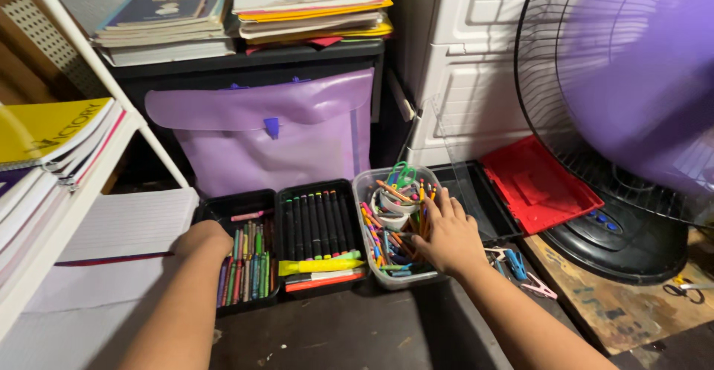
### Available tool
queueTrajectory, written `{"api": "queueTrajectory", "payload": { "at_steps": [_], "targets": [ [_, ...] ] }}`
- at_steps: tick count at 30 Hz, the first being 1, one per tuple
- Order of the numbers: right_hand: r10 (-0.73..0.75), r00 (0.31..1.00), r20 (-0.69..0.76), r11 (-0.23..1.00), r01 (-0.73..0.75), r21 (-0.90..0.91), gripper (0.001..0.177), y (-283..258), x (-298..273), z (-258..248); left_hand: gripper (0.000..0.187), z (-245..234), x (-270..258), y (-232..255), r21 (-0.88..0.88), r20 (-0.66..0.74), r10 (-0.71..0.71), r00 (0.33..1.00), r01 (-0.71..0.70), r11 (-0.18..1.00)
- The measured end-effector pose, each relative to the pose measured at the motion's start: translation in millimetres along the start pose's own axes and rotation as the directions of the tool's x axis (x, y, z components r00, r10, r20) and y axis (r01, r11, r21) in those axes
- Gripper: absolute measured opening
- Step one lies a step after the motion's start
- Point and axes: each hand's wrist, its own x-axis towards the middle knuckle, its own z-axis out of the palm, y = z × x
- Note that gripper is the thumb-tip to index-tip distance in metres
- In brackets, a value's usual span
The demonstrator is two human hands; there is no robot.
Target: The person organizes colored pencils, pens, and paper clips by placing them into various plastic containers on a desk.
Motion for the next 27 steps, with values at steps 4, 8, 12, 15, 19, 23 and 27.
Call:
{"api": "queueTrajectory", "payload": {
  "at_steps": [4,8,12,15,19,23,27],
  "targets": [
    [-0.003,1.000,-0.001,1.000,0.003,0.008,0.089,1,0,0,0.044,8,13,3,0.094,-0.013,-0.031,0.999,0.032,0.995],
    [-0.015,1.000,-0.016,1.000,0.015,0.023,0.090,3,1,2,0.035,6,5,2,0.092,-0.017,-0.011,1.000,0.013,0.996],
    [-0.014,1.000,-0.022,1.000,0.014,0.019,0.090,4,0,3,0.037,-27,-40,11,0.008,-0.046,0.051,0.998,-0.050,0.999],
    [-0.008,1.000,-0.022,0.999,0.009,0.037,0.091,4,0,3,0.045,-62,-85,42,0.032,-0.017,0.212,0.977,-0.211,0.977],
    [-0.014,0.999,-0.030,0.999,0.015,0.038,0.092,4,0,2,0.038,-69,-153,96,-0.026,-0.117,0.541,0.833,-0.547,0.837],
    [-0.013,0.999,-0.039,0.997,0.015,0.069,0.091,5,-3,1,0.026,-31,-204,140,-0.317,-0.041,0.853,0.521,-0.816,0.483],
    [-0.029,0.998,-0.056,0.996,0.033,0.085,0.088,7,-4,1,0.025,12,-231,166,-0.092,0.043,0.900,0.433,-0.896,0.435]
  ]
}}
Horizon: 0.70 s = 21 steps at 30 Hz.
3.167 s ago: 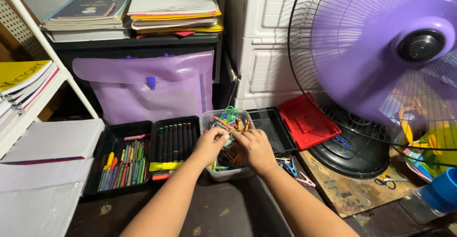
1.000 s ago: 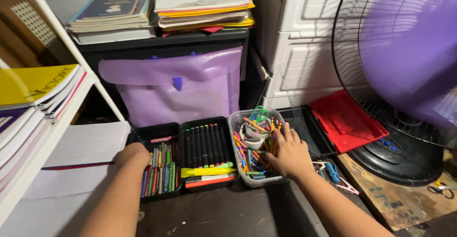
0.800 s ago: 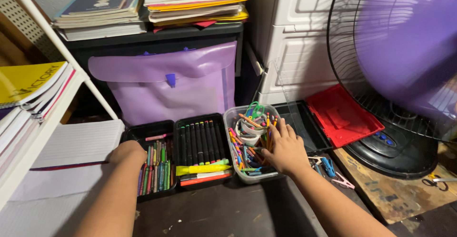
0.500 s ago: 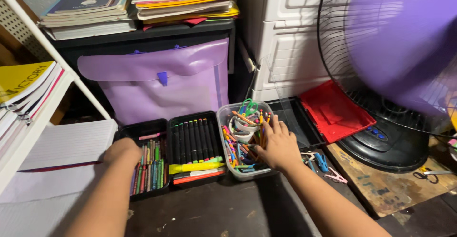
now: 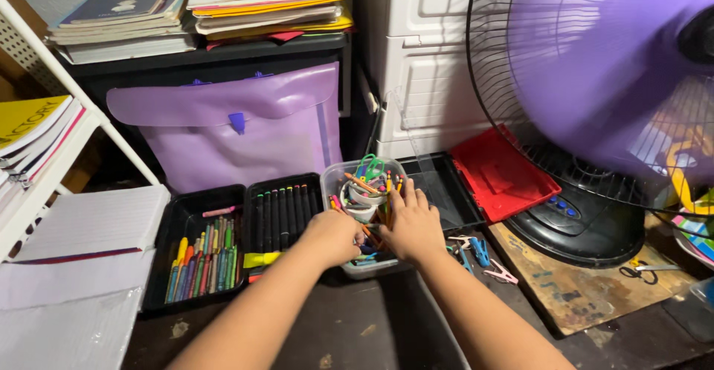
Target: The person organizes colored pencils, pens, and paper clips by placing them into various plastic containers on a desk.
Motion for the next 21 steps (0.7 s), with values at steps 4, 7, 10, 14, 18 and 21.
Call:
{"api": "queueTrajectory", "payload": {
  "at_steps": [4,7,10,14,18,21],
  "targets": [
    [-0.004,1.000,-0.005,1.000,0.004,0.001,0.089,1,1,1,0.018,22,7,4,0.061,0.086,-0.106,0.991,0.101,0.993],
    [-0.008,1.000,0.006,1.000,0.008,0.009,0.088,2,1,1,0.013,33,13,6,0.080,0.119,-0.228,0.967,0.219,0.972],
    [-0.016,1.000,0.009,1.000,0.015,0.012,0.088,3,0,1,0.010,35,16,5,0.137,0.144,-0.201,0.969,0.182,0.974],
    [-0.005,1.000,0.023,1.000,0.005,-0.003,0.089,3,1,-1,0.013,29,3,0,0.035,0.102,-0.091,0.991,0.088,0.996],
    [-0.012,1.000,0.016,1.000,0.012,-0.020,0.089,2,2,0,0.018,12,-13,-21,-0.271,-0.185,0.077,0.980,-0.126,0.954],
    [-0.023,1.000,-0.008,1.000,0.023,-0.016,0.087,2,1,1,0.025,-14,-23,-69,-0.588,-0.197,-0.133,0.971,-0.008,0.809]
  ]
}}
